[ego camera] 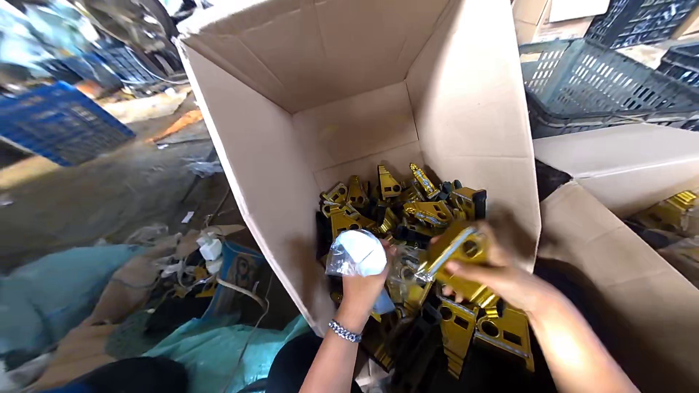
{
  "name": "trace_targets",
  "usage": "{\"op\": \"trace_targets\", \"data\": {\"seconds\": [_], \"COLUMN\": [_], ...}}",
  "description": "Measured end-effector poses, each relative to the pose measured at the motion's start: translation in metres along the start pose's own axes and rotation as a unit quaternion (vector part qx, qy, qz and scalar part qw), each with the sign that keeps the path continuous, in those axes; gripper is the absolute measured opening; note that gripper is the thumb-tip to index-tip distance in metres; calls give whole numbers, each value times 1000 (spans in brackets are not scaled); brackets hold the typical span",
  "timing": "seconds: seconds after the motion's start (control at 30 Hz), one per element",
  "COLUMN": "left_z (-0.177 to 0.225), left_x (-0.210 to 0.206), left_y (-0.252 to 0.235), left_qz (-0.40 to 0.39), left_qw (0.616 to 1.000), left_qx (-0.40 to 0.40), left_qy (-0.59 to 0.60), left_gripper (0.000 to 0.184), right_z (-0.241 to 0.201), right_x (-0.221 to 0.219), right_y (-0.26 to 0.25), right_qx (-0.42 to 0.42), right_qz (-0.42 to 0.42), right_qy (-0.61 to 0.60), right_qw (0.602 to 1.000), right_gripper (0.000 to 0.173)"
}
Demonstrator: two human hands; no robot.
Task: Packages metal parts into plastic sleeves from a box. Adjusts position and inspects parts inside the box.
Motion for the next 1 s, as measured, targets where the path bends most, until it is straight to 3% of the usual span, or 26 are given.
{"op": "trace_targets", "data": {"seconds": [0.07, 0.13, 0.17, 0.27, 0.37, 0.43, 0.53, 0.6, 0.67, 0.73, 0.87, 0.93, 1.0], "left_z": [4, 8, 7, 2, -4, -7, 3, 11, 13, 16, 19, 12, 16], "left_x": [-10, -11, -6, 9, 12, 6, -8, -8, 6, 12, -13, -15, -11], "left_y": [11, 17, 16, 11, 7, 10, 16, 18, 11, 16, 44, 39, 30], "left_qz": [-14, -12, -3, 3, 3, -26, -57, -34, 17, 32, -104, -139, -141], "left_qw": [995, 985, 983, 991, 996, 997, 989, 976, 968, 962, 971, 977, 989], "left_qx": [80, 140, 150, 114, 89, 74, -63, -124, -157, -178, -156, -119, -43], "left_qy": [60, 99, 104, 70, 29, -9, -118, -178, -194, -204, -148, -107, 21], "left_gripper": [23, 20, 19, 19, 21, 29, 57, 69, 62, 45, 35, 31, 28], "right_z": [14, 27, 36, 57, 59, 60, 57, 60, 58, 56, 54, 55, 44], "right_x": [-28, -47, -62, -95, -98, -89, -69, -61, -59, -56, -46, -31, 0], "right_y": [-6, -14, -16, -15, -20, -25, -40, -44, -38, -34, -32, -25, -15], "right_qx": [9, 66, 57, 37, 63, -2, -42, -50, -64, -51, 15, 4, 47], "right_qz": [-3, 39, 4, -117, -164, -167, -50, 9, 35, 62, 117, 152, 185], "right_qy": [145, 321, 391, 515, 542, 524, 408, 286, 124, 32, 3, 27, -2], "right_qw": [989, 944, 919, 848, 822, 835, 911, 957, 990, 996, 993, 988, 982], "right_gripper": [56, 45, 43, 44, 46, 53, 81, 83, 75, 62, 55, 38, 32]}}
Point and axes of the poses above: each hand's wrist, its own y-axis away from the middle knuckle, its own x-axis out of the back of the hand, z = x × y, the point moved 9 cm from there along -y, towards the middle knuckle, and after that the axes turned 10 degrees about z, right-handed, at the moved point
